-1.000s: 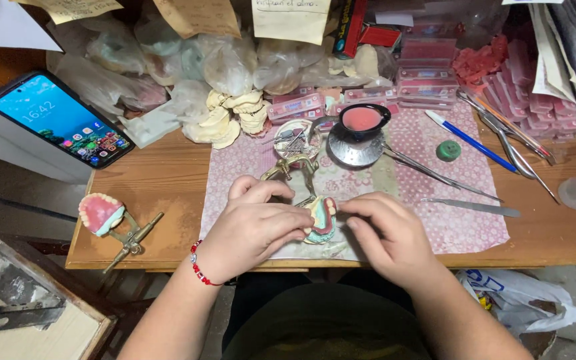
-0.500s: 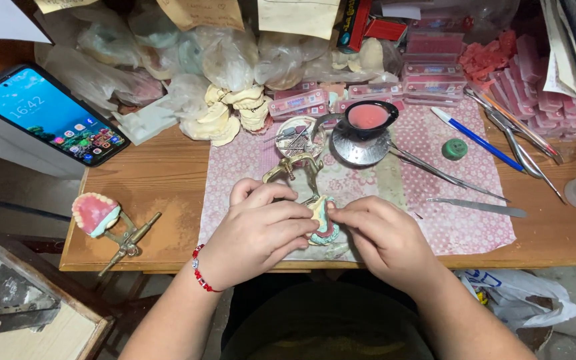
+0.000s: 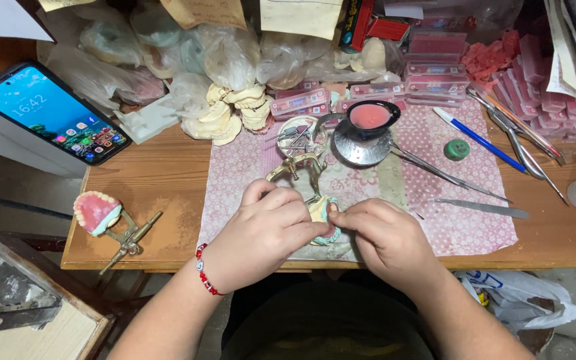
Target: The person applies liquid from a bottle to a pink denture base, then uses a metal clamp to secure a denture mold. They proceed to apply a pink paste to the mold using a small metal spatula, smoothing it over the surface.
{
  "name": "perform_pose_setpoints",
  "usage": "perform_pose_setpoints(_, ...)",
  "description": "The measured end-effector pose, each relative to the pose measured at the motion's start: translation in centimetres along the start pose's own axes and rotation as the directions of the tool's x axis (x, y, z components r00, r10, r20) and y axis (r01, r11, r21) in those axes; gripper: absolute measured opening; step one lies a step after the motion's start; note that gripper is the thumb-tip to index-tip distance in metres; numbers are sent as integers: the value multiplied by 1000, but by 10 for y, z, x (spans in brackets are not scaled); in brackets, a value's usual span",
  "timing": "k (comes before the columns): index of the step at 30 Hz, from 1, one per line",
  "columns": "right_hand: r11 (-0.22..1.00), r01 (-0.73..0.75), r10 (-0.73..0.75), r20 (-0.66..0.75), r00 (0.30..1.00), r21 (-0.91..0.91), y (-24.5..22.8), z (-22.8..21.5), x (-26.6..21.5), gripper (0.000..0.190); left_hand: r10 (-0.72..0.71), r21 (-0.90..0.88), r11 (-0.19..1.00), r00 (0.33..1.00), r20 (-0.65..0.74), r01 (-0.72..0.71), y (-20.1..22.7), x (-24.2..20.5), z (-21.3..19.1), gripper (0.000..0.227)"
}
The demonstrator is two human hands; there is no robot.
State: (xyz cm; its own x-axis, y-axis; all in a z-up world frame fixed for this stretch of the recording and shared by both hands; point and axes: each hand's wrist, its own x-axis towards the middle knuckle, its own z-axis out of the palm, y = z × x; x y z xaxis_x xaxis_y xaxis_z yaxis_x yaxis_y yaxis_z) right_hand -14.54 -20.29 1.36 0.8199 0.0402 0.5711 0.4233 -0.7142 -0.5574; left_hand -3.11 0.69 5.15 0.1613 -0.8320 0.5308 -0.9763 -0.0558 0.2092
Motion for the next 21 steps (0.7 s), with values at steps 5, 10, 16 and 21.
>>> perform_pose_setpoints(5,1000,12,-12,-9,1000,-9,1,1,-1,26,70,37,997,996,47,-72,-4,4,1,13)
perform_pose_setpoints(10,999,26,-27,-21,999,-25,0,0,-2,25,130,41,990,989,67,-133,-8,4,4,14)
perform_pose_setpoints(16,998,38,-39,-24,999,-41,0,-1,-3,24,179,69,981,982,65,-183,-10,3,5,12)
perform_pose_setpoints(21,998,31,-32,-21,999,-49,-1,-2,-3,24,183,97,977,981,59,-188,-10,4,4,13)
